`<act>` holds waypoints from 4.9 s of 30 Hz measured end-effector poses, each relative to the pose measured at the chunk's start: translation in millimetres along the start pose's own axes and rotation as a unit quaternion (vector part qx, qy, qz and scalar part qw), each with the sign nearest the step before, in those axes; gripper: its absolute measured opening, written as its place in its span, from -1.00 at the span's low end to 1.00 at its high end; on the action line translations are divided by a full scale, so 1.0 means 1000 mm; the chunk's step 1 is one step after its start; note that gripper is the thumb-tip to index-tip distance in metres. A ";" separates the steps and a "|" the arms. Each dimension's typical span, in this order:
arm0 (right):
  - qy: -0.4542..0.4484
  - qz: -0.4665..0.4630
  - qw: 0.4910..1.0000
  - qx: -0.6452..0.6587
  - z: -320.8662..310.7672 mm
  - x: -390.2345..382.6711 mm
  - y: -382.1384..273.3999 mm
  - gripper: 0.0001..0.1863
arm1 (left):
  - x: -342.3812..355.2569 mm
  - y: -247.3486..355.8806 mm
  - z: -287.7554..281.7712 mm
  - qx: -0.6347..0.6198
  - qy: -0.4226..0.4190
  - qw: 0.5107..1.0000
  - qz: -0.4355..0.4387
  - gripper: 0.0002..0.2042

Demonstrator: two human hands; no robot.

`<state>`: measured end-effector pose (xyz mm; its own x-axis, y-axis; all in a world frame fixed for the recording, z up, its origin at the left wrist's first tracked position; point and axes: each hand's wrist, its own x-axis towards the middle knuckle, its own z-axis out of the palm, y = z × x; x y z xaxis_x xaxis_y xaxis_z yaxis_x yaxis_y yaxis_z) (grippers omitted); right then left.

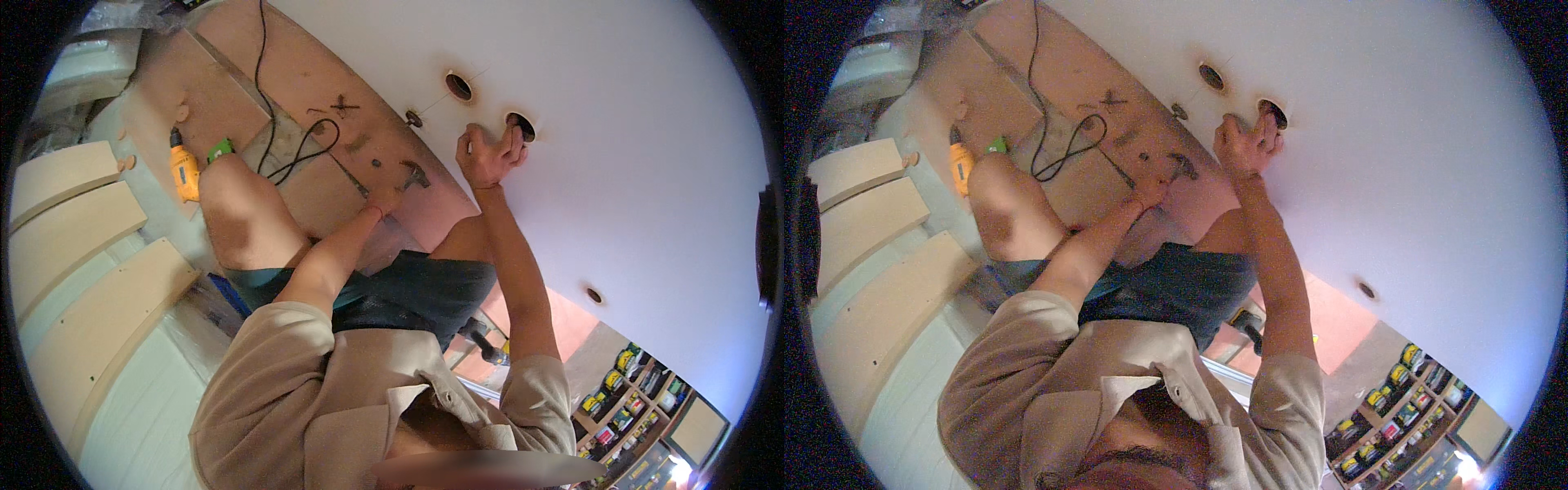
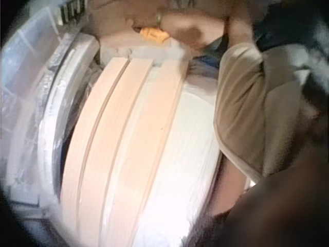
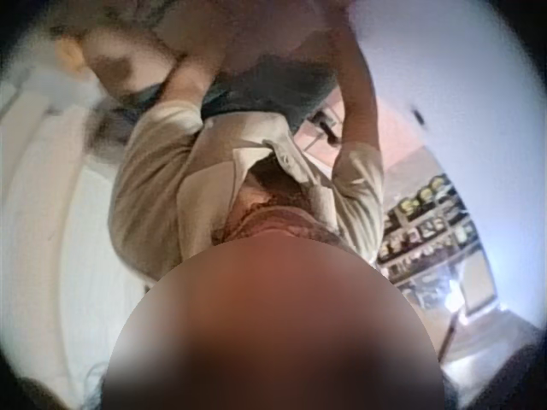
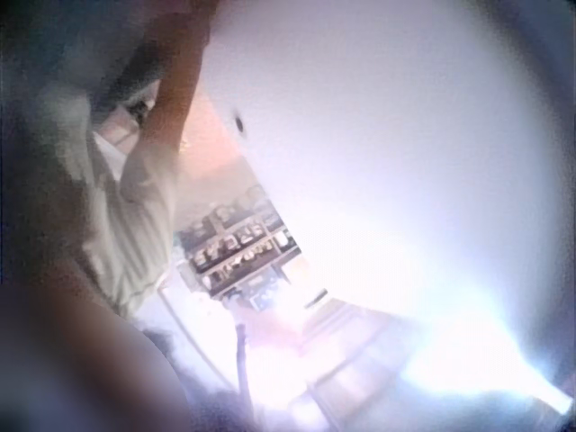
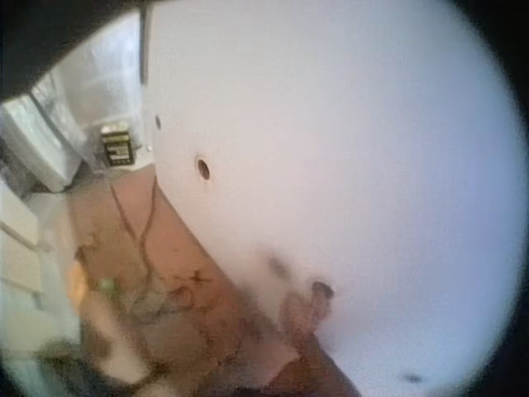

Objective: The person sits on the floor and uses a hammer to drive nails into pre-drilled holes in a white ceiling panel. They repeatedly position nails and strike them with the hammer to secure the fixtures.

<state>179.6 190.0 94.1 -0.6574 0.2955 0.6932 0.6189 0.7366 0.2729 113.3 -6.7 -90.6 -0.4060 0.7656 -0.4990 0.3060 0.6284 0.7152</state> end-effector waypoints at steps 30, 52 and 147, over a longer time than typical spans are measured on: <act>-0.046 -0.002 0.999 0.017 -0.001 -0.004 0.002 -0.82 | 0.097 0.058 -0.072 -0.619 0.155 0.756 -0.145 -0.54; 0.037 -0.042 0.998 0.042 -0.032 0.022 -0.016 -0.85 | -0.091 0.011 0.020 0.027 0.086 0.989 -0.117 -0.63; -0.228 0.309 0.865 0.323 0.093 -0.083 -0.106 -0.76 | -0.081 -0.005 0.040 -0.304 0.202 0.910 -0.195 -0.44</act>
<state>127.9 144.1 -54.5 -0.4796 0.8547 0.1984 0.6397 0.4954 -0.5876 179.2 -66.5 -73.3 -0.7032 0.3106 -0.6395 -0.4122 0.5547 0.7227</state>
